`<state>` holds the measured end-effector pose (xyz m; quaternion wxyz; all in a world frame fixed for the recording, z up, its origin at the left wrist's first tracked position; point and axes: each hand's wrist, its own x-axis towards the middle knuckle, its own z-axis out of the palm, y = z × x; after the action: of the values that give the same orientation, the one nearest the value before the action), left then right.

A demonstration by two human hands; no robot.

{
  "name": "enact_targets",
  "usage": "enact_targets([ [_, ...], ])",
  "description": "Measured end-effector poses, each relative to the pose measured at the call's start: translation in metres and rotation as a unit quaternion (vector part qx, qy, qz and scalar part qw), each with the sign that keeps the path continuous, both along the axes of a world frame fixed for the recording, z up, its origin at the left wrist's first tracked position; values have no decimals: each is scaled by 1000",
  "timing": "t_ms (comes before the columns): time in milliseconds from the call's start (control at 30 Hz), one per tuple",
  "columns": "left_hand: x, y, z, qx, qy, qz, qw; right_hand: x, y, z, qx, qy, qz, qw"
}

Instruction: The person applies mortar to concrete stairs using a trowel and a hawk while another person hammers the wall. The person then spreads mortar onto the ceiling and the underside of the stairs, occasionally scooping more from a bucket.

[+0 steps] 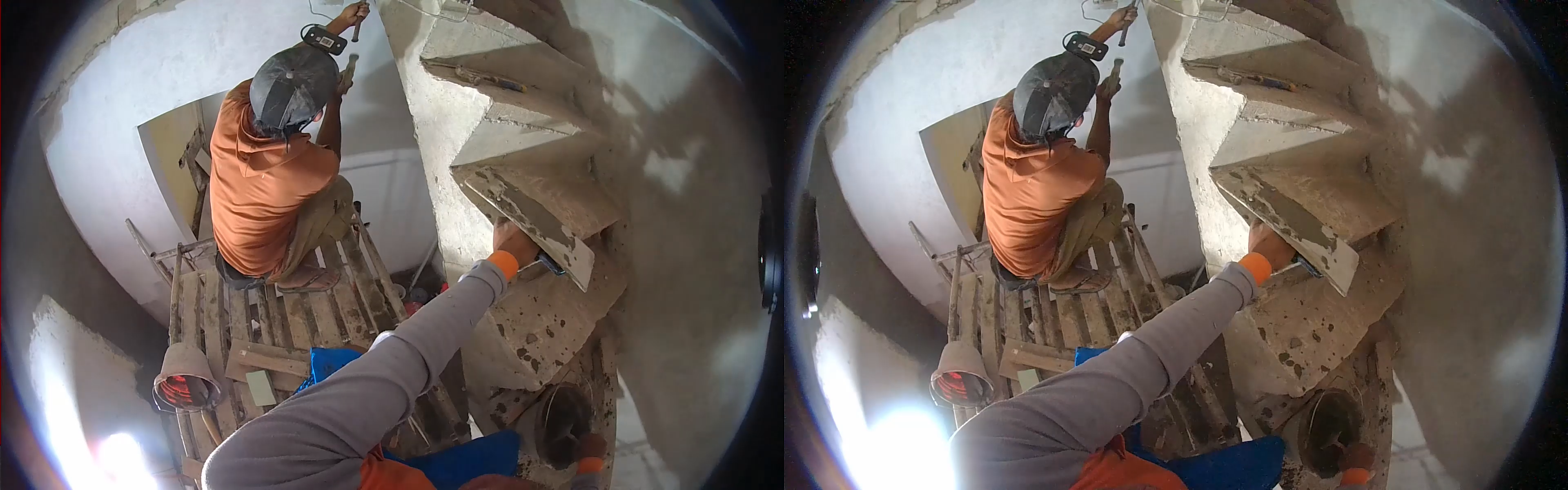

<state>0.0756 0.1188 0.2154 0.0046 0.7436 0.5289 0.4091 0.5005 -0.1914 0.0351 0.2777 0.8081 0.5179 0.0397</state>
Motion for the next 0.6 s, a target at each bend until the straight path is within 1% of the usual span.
enact_targets([
  [33, 0, 0, 0, 2, 11, 8, 1000, -1, 0, 0, -8, -5, -2, 1000],
  [133, 0, 0, 2, -31, 12, -4, 999, 9, -3, -12, 29, -10, 5, 1000],
  [233, -1, -1, 3, -18, 5, -6, 1000, 20, -4, -24, 48, -25, 8, 998],
  [300, -1, 2, 1, -21, 1, -14, 1000, 27, -1, -27, 26, -9, 0, 1000],
  [367, -2, 1, 2, -24, 5, -14, 1000, 23, -2, -22, 9, 2, 2, 1000],
  [433, -3, -3, 6, -26, 18, -8, 999, 0, -5, 3, -3, 10, 12, 1000],
  [533, 8, 22, -17, 12, 8, -20, 1000, -24, -4, 31, -48, 6, -13, 999],
  [567, 7, 25, -20, 51, 20, 16, 998, -9, -2, 11, -16, -26, -19, 999],
  [600, 8, 28, -23, 87, 33, 49, 994, 14, -1, -19, 14, -58, -27, 998],
])
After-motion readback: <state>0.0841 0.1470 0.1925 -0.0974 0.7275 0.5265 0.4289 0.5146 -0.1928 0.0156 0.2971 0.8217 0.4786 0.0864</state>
